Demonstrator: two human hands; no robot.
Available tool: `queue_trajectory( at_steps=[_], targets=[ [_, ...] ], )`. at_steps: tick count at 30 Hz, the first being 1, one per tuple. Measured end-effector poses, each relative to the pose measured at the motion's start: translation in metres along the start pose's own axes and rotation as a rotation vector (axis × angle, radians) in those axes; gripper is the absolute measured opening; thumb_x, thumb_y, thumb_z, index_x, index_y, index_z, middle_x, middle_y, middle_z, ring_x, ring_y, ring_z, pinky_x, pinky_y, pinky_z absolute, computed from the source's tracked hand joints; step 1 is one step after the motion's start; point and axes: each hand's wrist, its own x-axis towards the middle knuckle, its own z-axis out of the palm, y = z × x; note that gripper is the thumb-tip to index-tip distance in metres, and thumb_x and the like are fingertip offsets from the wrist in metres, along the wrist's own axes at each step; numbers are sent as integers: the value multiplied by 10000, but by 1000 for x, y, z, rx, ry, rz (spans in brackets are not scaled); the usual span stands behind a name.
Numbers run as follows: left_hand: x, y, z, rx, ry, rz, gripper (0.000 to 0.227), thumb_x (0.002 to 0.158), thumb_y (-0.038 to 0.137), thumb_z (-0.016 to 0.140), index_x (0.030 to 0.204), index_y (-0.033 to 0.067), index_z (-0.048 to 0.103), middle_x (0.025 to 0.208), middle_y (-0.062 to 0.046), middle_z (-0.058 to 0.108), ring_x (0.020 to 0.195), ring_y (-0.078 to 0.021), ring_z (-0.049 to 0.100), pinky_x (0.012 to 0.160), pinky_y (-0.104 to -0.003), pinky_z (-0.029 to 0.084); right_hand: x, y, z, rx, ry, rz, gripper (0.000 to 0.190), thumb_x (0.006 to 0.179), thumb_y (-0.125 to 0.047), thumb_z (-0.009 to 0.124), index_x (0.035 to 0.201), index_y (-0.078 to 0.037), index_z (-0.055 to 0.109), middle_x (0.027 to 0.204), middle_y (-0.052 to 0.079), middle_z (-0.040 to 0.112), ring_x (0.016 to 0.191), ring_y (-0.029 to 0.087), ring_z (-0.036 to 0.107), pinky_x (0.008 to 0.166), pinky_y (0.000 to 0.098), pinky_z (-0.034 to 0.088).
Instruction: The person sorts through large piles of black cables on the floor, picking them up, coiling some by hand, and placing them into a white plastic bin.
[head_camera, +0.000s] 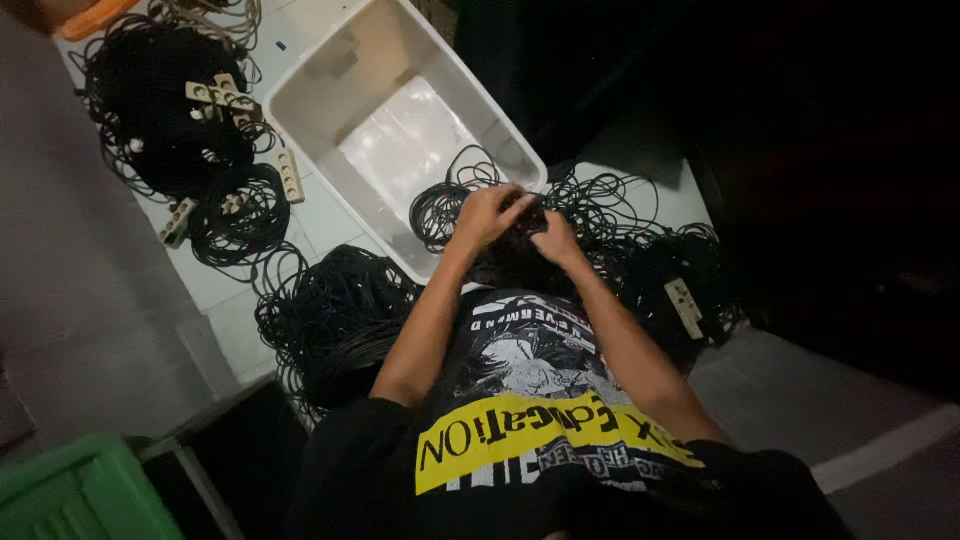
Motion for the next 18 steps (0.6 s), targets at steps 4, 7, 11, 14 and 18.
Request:
queue_trajectory(
  at_steps=[4, 7, 11, 14, 18],
  targets=[
    [-3, -39, 13, -222, 427, 141, 312, 969, 293, 637, 1095, 14, 702, 1039, -233, 724, 946, -374, 713, 833, -439, 564, -18, -54, -50, 237, -82, 254, 349, 898, -349, 763, 1085, -55, 765, 974, 154, 790, 880, 280, 748, 816, 420, 548],
    [1, -106, 45, -74, 292, -194, 340, 936, 303, 655, 1108, 19, 725, 1039, -243, 741, 950, -375, 726, 855, -443, 567, -17, -76, -68, 290, -63, 275, 354, 873, -321, 782, 1075, -32, 750, 1002, 135, 784, 881, 260, 731, 810, 386, 542],
    [10, -164, 97, -54, -183, -284, 382, 891, 317, 680, 1126, 25, 755, 1039, -257, 764, 955, -375, 742, 885, -449, 571, -15, -95, -80, 479, -115, 101, 365, 843, -268, 787, 1089, -5, 730, 1020, 103, 771, 906, 226, 703, 837, 356, 532],
    [7, -164, 124, -64, -227, -17, 709, 720, 341, 848, 1265, -40, 604, 1263, -309, 625, 1135, -442, 611, 965, -500, 490, -27, -116, -92, 671, -224, 179, 352, 836, -267, 771, 1059, 2, 727, 992, 82, 759, 884, 216, 688, 835, 355, 539],
    [10, -143, 146, 208, -346, -11, 631, 854, 257, 683, 1412, -1, 539, 1374, -258, 595, 1249, -391, 588, 1046, -439, 483, -35, -136, -103, 747, -339, 85, 365, 839, -282, 746, 1093, -25, 695, 1022, 68, 730, 952, 189, 662, 891, 315, 516]
  ],
)
